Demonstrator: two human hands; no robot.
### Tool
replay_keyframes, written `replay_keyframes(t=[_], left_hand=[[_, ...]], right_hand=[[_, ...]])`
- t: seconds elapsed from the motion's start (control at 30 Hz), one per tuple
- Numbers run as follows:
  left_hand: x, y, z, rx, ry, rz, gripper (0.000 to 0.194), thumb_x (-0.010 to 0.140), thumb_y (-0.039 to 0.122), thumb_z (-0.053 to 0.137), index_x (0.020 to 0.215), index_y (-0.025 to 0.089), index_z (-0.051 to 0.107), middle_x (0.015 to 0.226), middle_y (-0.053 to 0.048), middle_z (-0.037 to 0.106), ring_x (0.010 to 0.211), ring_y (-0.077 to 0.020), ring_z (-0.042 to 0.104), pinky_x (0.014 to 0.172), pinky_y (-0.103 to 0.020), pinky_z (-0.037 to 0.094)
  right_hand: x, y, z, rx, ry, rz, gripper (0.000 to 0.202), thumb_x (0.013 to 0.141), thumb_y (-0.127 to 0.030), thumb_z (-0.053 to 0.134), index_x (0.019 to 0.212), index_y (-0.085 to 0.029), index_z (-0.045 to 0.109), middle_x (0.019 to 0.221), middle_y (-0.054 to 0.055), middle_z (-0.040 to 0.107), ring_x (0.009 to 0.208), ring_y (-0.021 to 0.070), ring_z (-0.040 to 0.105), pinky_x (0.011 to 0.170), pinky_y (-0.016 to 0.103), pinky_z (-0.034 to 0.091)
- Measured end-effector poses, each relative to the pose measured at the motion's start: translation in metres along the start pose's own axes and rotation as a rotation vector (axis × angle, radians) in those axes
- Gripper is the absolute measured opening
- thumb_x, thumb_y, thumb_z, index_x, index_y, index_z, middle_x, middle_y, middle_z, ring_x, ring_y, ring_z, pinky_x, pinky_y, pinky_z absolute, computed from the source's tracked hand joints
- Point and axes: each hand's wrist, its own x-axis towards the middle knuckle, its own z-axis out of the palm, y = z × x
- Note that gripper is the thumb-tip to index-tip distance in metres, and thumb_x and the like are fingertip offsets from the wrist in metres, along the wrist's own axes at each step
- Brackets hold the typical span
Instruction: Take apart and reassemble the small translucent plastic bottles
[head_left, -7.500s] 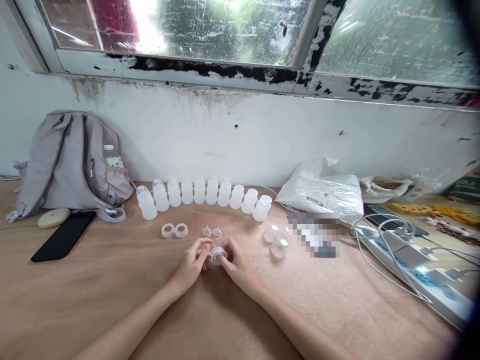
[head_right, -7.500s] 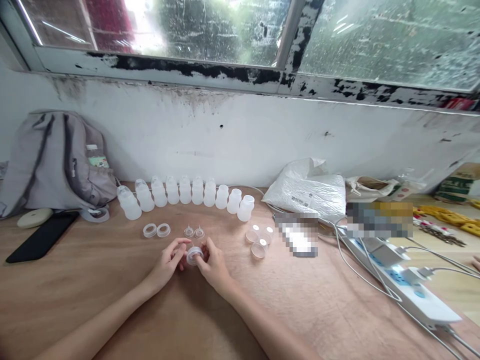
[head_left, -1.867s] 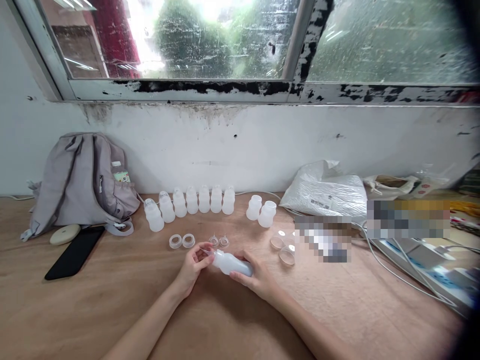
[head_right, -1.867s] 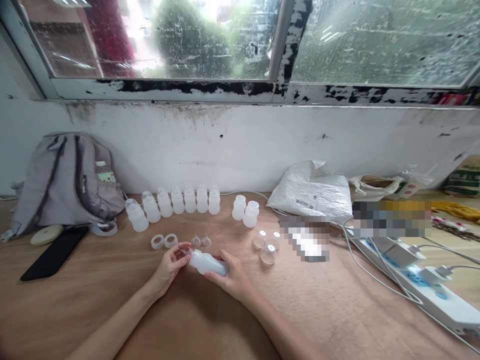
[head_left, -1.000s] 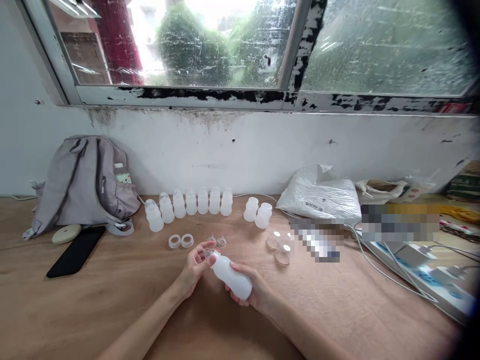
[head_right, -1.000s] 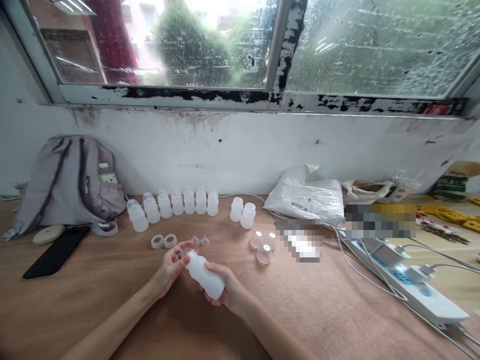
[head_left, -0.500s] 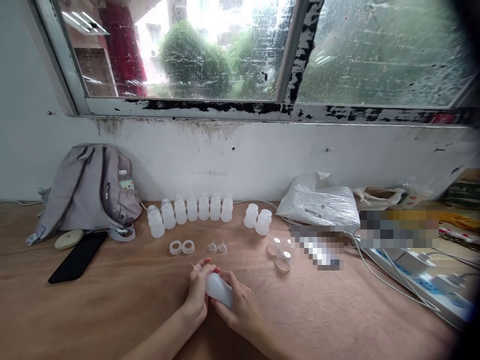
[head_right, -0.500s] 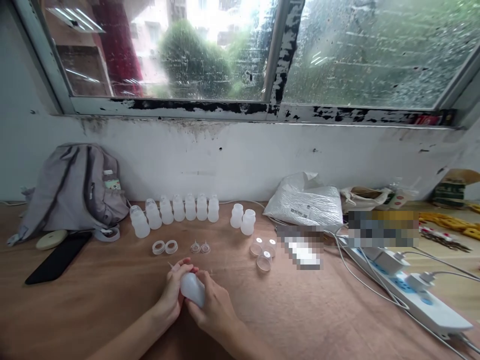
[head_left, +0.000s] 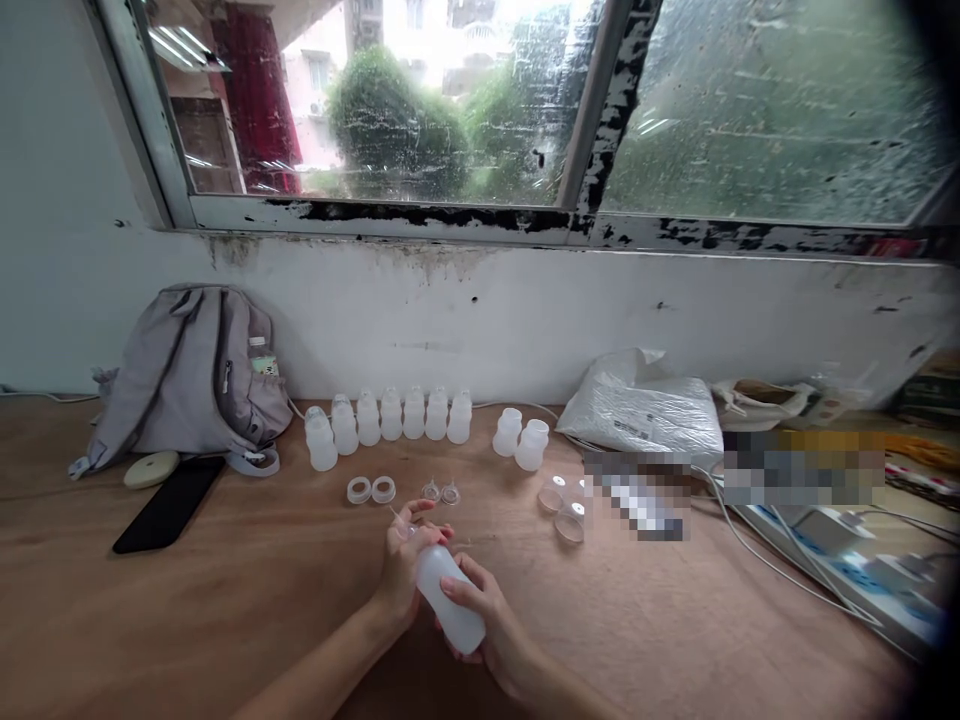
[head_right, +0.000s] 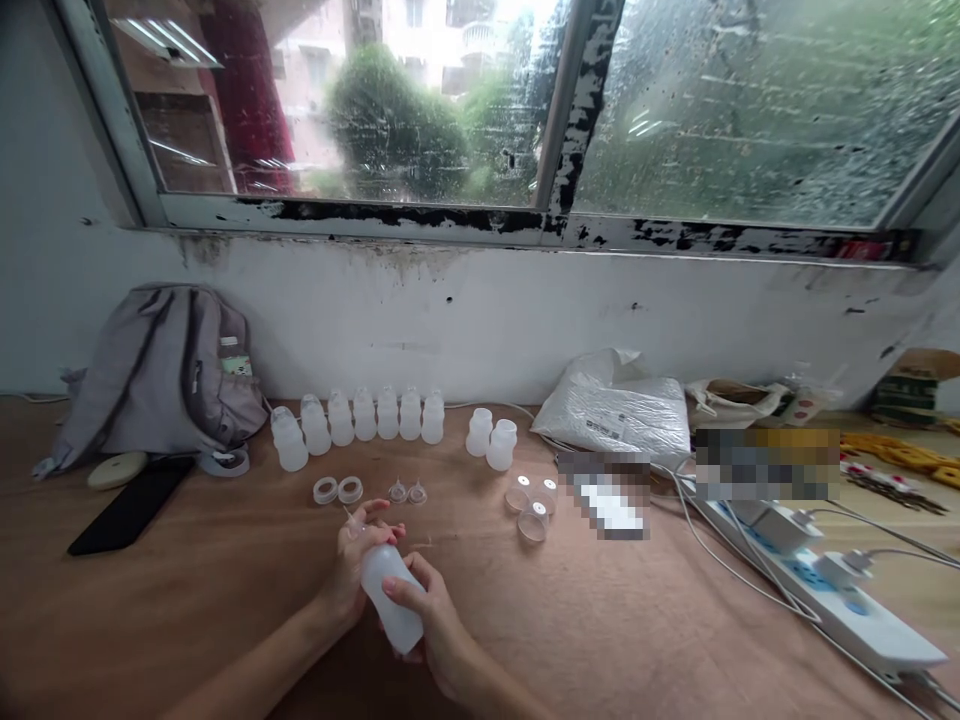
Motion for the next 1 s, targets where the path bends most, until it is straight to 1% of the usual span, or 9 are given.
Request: replay_keyframes(t=[0.17, 0.3, 0.43, 0.5, 0.6, 0.7, 0.77, 0.87, 1.0], left_hand=[[0.004, -0.005, -0.004, 0.016, 0.028, 0.009, 0.021, 0.057, 0.011, 0.053, 0.077, 0.016, 0.054, 0.051, 0.002, 0.055, 0.067, -0.0164, 0.059, 0.067, -0.026, 0.042], [0.007, -0.006, -0.007, 0.037, 0.011, -0.001, 0.013, 0.056, 0.013, 0.054, 0.069, 0.016, 0.054, 0.051, 0.002, 0.055, 0.061, -0.0153, 0.058, 0.063, -0.026, 0.042], [0.009, -0.005, -0.011, 0.096, -0.078, -0.018, 0.02, 0.063, 0.023, 0.058, 0.081, 0.016, 0.051, 0.051, 0.002, 0.057, 0.052, -0.0142, 0.055, 0.052, -0.023, 0.04], [0.01, -0.006, -0.012, 0.079, -0.092, -0.035, 0.029, 0.068, 0.034, 0.058, 0.09, 0.018, 0.048, 0.062, 0.0, 0.06, 0.054, -0.0141, 0.056, 0.051, -0.023, 0.04], [0.01, -0.009, -0.013, 0.015, -0.099, -0.081, 0.039, 0.07, 0.045, 0.056, 0.099, 0.02, 0.045, 0.083, -0.003, 0.06, 0.062, -0.0139, 0.058, 0.053, -0.023, 0.041], [0.009, -0.012, -0.013, 0.078, -0.202, -0.116, 0.045, 0.069, 0.045, 0.058, 0.104, 0.019, 0.047, 0.086, -0.004, 0.059, 0.064, -0.0138, 0.057, 0.055, -0.023, 0.042], [0.008, -0.013, -0.013, 0.167, -0.26, -0.09, 0.043, 0.065, 0.039, 0.064, 0.1, 0.016, 0.051, 0.084, -0.005, 0.06, 0.07, -0.0159, 0.056, 0.063, -0.025, 0.043], [0.006, -0.011, -0.013, 0.239, -0.273, -0.011, 0.035, 0.063, 0.03, 0.067, 0.092, 0.015, 0.055, 0.085, -0.005, 0.06, 0.083, -0.019, 0.055, 0.075, -0.028, 0.041], [0.003, -0.008, -0.011, 0.257, -0.234, 0.034, 0.04, 0.062, 0.027, 0.068, 0.098, 0.019, 0.052, 0.089, -0.004, 0.059, 0.084, -0.0191, 0.054, 0.076, -0.028, 0.04]], right_hand=[[0.002, -0.001, -0.003, 0.074, -0.063, 0.104, 0.031, 0.071, -0.045, 0.05, 0.084, -0.021, 0.036, 0.052, -0.003, 0.054, 0.035, 0.0072, 0.044, 0.032, 0.014, 0.022], [0.005, 0.001, -0.005, 0.101, -0.083, 0.115, 0.033, 0.07, -0.047, 0.052, 0.085, -0.021, 0.036, 0.054, -0.003, 0.054, 0.035, 0.0071, 0.045, 0.031, 0.014, 0.018], [0.006, 0.004, -0.003, 0.143, -0.106, 0.117, 0.036, 0.073, -0.053, 0.047, 0.085, -0.02, 0.037, 0.058, -0.002, 0.055, 0.037, 0.0075, 0.046, 0.031, 0.014, 0.015], [0.008, 0.007, -0.001, 0.183, -0.093, 0.122, 0.04, 0.074, -0.058, 0.041, 0.086, -0.02, 0.038, 0.061, -0.001, 0.055, 0.038, 0.0081, 0.047, 0.032, 0.015, 0.018], [0.012, 0.011, -0.001, 0.231, -0.049, 0.007, 0.039, 0.077, -0.057, 0.038, 0.091, -0.021, 0.037, 0.07, 0.001, 0.056, 0.045, 0.0108, 0.051, 0.034, 0.017, 0.025], [0.015, 0.011, -0.005, 0.213, 0.03, -0.177, 0.034, 0.081, -0.051, 0.038, 0.099, -0.022, 0.038, 0.082, 0.003, 0.055, 0.064, 0.0147, 0.056, 0.043, 0.021, 0.037], [0.015, 0.006, -0.01, 0.102, 0.068, -0.276, 0.031, 0.083, -0.046, 0.038, 0.102, -0.022, 0.041, 0.089, 0.003, 0.054, 0.078, 0.0159, 0.055, 0.058, 0.025, 0.043], [0.014, -0.005, -0.021, -0.265, 0.096, -0.417, 0.026, 0.084, -0.041, 0.04, 0.098, -0.021, 0.049, 0.093, 0.003, 0.054, 0.087, 0.0163, 0.051, 0.075, 0.028, 0.042], [0.018, -0.017, -0.045, -0.81, 0.236, -0.639, 0.023, 0.084, -0.036, 0.04, 0.086, -0.02, 0.057, 0.086, 0.005, 0.053, 0.077, 0.0164, 0.051, 0.069, 0.029, 0.043]])
